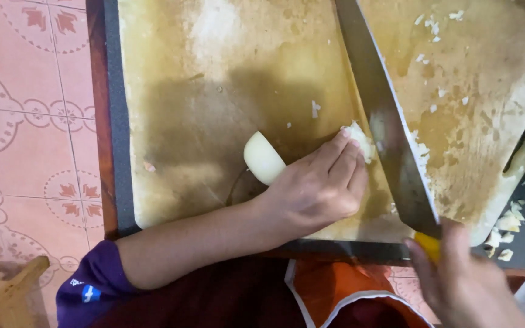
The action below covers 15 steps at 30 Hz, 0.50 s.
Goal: The person chops a white onion into small pieces using a large knife with a yellow handle on a wooden cutting board. They hold the onion with their left hand and slice it repeatedly, occasionally gathering the chopped pieces. A green bowl containing whole onions and a metal bowl with shredded ingredients are visible nearby.
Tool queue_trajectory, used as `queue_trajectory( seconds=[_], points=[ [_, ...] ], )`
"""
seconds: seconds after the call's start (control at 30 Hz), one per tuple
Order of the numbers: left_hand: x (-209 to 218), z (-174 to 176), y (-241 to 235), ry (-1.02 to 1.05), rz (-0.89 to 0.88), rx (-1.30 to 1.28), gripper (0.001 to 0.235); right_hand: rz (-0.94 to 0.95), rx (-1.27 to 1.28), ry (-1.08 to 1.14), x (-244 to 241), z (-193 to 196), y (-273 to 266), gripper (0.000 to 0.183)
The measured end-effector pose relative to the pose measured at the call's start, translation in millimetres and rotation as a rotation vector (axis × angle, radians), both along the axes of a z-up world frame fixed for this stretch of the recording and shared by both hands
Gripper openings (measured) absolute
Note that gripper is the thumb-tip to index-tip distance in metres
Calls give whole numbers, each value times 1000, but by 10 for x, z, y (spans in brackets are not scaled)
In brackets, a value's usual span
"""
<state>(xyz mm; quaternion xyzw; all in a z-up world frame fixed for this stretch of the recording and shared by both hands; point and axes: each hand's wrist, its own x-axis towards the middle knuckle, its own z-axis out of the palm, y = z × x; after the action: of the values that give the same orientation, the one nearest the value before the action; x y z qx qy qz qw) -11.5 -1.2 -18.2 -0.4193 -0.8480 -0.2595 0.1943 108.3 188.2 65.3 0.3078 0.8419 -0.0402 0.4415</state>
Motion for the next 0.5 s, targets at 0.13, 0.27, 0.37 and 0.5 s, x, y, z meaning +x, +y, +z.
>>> queue_trajectory(
  seconds=[0.13,0.27,0.37,0.5],
  points=[
    [51,-107,43,7,13,-19,12,-83,-137,45,-658,-1,-342,38],
    [42,-115,15,46,-27,-32,7,105,-172,129,-354,28,41,41],
    [28,-118,13,3,-66,-33,10,102,17,-20,-99,-33,-62,57],
    [62,-155,29,18,-30,-56,15,126,-195,272,-507,-114,-243,37]
  ],
)
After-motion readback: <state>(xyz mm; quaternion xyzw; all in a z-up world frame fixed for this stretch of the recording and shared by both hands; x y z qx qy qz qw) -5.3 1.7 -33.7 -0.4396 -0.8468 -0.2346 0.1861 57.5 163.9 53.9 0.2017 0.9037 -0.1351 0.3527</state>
